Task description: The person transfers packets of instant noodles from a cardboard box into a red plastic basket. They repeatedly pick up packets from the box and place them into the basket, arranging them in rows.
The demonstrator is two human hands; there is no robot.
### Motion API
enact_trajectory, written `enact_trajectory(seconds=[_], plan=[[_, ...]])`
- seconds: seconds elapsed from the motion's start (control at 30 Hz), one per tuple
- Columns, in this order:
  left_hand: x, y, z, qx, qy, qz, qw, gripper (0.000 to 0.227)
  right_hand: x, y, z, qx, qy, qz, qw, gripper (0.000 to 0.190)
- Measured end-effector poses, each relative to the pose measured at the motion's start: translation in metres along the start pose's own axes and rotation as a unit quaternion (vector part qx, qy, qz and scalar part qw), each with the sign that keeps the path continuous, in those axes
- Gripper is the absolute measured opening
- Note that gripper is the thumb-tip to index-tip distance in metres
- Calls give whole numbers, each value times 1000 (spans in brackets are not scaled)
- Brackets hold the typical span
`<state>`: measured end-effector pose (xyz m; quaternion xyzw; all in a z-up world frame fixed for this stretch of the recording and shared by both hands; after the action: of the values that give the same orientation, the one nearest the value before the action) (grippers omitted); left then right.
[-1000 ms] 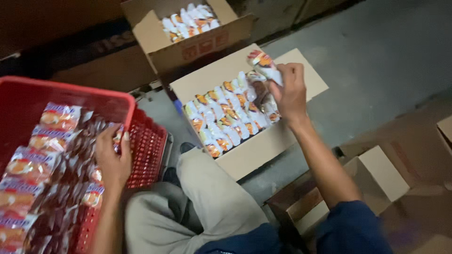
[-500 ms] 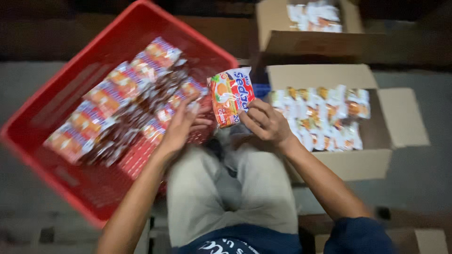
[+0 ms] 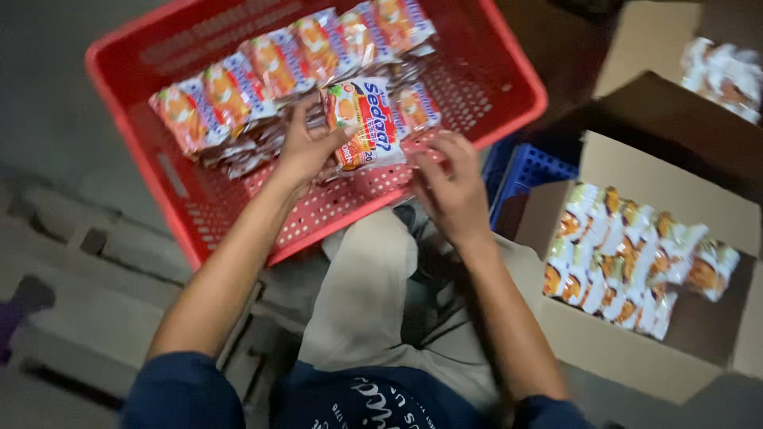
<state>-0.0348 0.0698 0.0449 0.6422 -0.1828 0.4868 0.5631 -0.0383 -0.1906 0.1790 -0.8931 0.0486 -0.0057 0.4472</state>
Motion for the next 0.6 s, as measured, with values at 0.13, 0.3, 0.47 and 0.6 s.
enact_trajectory(seconds=[0.13, 0.3, 0.47, 0.6], plan=[[-30, -30, -60, 119, -222, 10, 968, 91, 16, 17, 12, -81, 7, 126, 989, 31], [-74, -72, -106, 171, -423, -92, 885, 94, 22, 6, 17, -127, 0, 175, 976, 25], [-133, -111, -156, 263, -397, -243, 845, 61, 21, -7, 32, -163, -33, 200, 966, 29], [-171, -129, -178, 307, -409, -307, 803, 58, 25, 3, 40, -198, -56, 230, 951, 32]])
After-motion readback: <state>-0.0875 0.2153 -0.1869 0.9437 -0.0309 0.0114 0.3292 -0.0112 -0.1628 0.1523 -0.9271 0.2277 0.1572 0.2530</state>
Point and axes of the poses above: each hand's wrist, its own y-axis away from the middle knuckle, its own z-axis out of the palm, x = y × z, the point moved 8 cm from there along -y, towards the middle knuckle, and after that the axes turned 14 degrees about -z, right-handed, at the moved point
